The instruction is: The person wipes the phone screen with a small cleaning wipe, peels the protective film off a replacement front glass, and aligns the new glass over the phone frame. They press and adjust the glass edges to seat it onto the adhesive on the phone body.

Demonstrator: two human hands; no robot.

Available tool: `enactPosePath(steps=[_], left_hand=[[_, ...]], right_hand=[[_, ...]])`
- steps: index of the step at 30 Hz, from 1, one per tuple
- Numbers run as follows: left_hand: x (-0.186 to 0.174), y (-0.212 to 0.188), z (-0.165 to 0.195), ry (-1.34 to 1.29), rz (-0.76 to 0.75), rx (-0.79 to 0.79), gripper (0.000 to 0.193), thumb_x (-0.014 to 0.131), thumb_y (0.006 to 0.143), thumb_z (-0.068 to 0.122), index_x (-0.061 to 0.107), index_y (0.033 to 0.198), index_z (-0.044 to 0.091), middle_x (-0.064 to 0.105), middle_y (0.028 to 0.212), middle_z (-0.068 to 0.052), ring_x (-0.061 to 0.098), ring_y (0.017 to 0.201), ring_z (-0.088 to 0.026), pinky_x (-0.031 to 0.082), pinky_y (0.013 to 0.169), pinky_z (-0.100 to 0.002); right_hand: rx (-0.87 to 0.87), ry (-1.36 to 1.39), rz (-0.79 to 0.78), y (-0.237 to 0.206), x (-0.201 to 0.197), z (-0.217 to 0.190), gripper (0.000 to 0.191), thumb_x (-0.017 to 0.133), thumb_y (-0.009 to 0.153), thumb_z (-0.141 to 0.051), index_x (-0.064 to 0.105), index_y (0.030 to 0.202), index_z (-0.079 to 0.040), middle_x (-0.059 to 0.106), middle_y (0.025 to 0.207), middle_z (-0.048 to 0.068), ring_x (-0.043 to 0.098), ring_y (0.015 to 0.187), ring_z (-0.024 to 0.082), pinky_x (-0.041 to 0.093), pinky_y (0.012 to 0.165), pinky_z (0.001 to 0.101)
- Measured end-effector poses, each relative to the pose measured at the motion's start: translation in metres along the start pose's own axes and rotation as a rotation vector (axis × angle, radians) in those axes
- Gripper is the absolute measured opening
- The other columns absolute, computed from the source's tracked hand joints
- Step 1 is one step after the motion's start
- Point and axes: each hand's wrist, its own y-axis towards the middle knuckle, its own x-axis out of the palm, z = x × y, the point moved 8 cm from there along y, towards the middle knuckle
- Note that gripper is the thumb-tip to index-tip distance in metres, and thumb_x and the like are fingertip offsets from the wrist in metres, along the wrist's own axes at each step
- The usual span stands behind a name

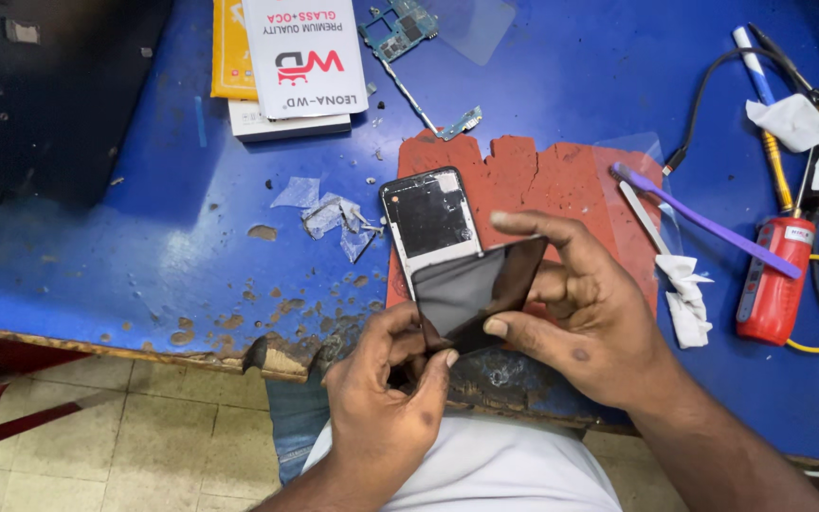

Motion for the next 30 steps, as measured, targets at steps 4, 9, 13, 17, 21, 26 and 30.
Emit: enactPosePath(steps=[4, 9, 13, 17, 21, 26, 30], left_hand=[[-0.001, 0.0, 0.0, 0.036, 0.015, 0.0, 0.04, 0.08, 0.081, 0.0, 0.06, 0.116, 0.002, 0.081, 0.082, -0.006, 0.073, 0.065, -0.006, 0.053, 0.055, -0.02], [-0.001, 0.0, 0.0, 0.018, 0.015, 0.011, 0.042, 0.08, 0.081, 0.0, 0.06, 0.118, 0.002, 0.081, 0.084, -0.007, 0.075, 0.067, -0.007, 0.055, 0.056, -0.021], [-0.002, 0.0, 0.003, 0.017, 0.029, 0.066, 0.044, 0.079, 0.082, -0.001, 0.058, 0.12, 0.001, 0.081, 0.088, -0.009, 0.078, 0.072, -0.01, 0.058, 0.061, -0.023], [-0.002, 0.0, 0.006, 0.006, 0.021, 0.089, 0.042, 0.076, 0.083, -0.003, 0.057, 0.121, 0.002, 0.082, 0.092, -0.01, 0.08, 0.079, -0.012, 0.059, 0.065, -0.024], [-0.002, 0.001, 0.004, 0.011, 0.002, 0.052, 0.043, 0.076, 0.082, -0.004, 0.057, 0.12, 0.003, 0.082, 0.091, -0.009, 0.08, 0.076, -0.011, 0.058, 0.062, -0.023], [-0.001, 0.001, 0.003, -0.025, -0.041, 0.045, 0.043, 0.074, 0.085, -0.003, 0.055, 0.122, 0.003, 0.082, 0.093, -0.009, 0.08, 0.079, -0.011, 0.059, 0.062, -0.023], [-0.001, 0.0, 0.004, -0.031, -0.044, 0.051, 0.043, 0.074, 0.085, -0.004, 0.055, 0.123, 0.002, 0.082, 0.095, -0.01, 0.08, 0.081, -0.012, 0.06, 0.066, -0.024]], right_hand=[[-0.029, 0.056, 0.0, 0.001, 0.0, -0.004, 0.08, 0.073, 0.086, 0.009, 0.036, 0.155, -0.004, 0.069, 0.094, 0.006, 0.068, 0.087, 0.009, 0.056, 0.077, 0.025], [-0.022, 0.019, 0.014, 0.003, 0.003, -0.008, 0.074, 0.074, 0.088, 0.009, 0.042, 0.154, -0.002, 0.066, 0.093, 0.005, 0.067, 0.084, 0.01, 0.056, 0.072, 0.0264], [0.059, 0.022, -0.038, 0.002, 0.015, 0.006, 0.073, 0.077, 0.078, 0.007, 0.044, 0.143, -0.001, 0.069, 0.104, 0.005, 0.07, 0.1, 0.012, 0.059, 0.086, 0.0284], [0.022, -0.064, -0.025, 0.001, 0.02, 0.02, 0.04, 0.078, 0.086, 0.005, 0.058, 0.12, 0.001, 0.072, 0.102, 0.006, 0.071, 0.094, 0.012, 0.061, 0.082, 0.0291], [0.035, -0.092, 0.001, -0.003, 0.018, 0.027, 0.026, 0.078, 0.087, 0.005, 0.063, 0.107, -0.001, 0.071, 0.097, 0.006, 0.071, 0.089, 0.012, 0.061, 0.078, 0.0286], [0.0, -0.032, -0.003, -0.002, 0.02, 0.021, 0.05, 0.076, 0.084, 0.006, 0.053, 0.127, -0.004, 0.069, 0.102, 0.005, 0.069, 0.094, 0.01, 0.059, 0.081, 0.0265], [-0.014, -0.06, 0.025, 0.0, 0.021, 0.019, 0.04, 0.078, 0.086, 0.006, 0.055, 0.118, 0.001, 0.072, 0.1, 0.007, 0.071, 0.091, 0.011, 0.06, 0.077, 0.0267]])
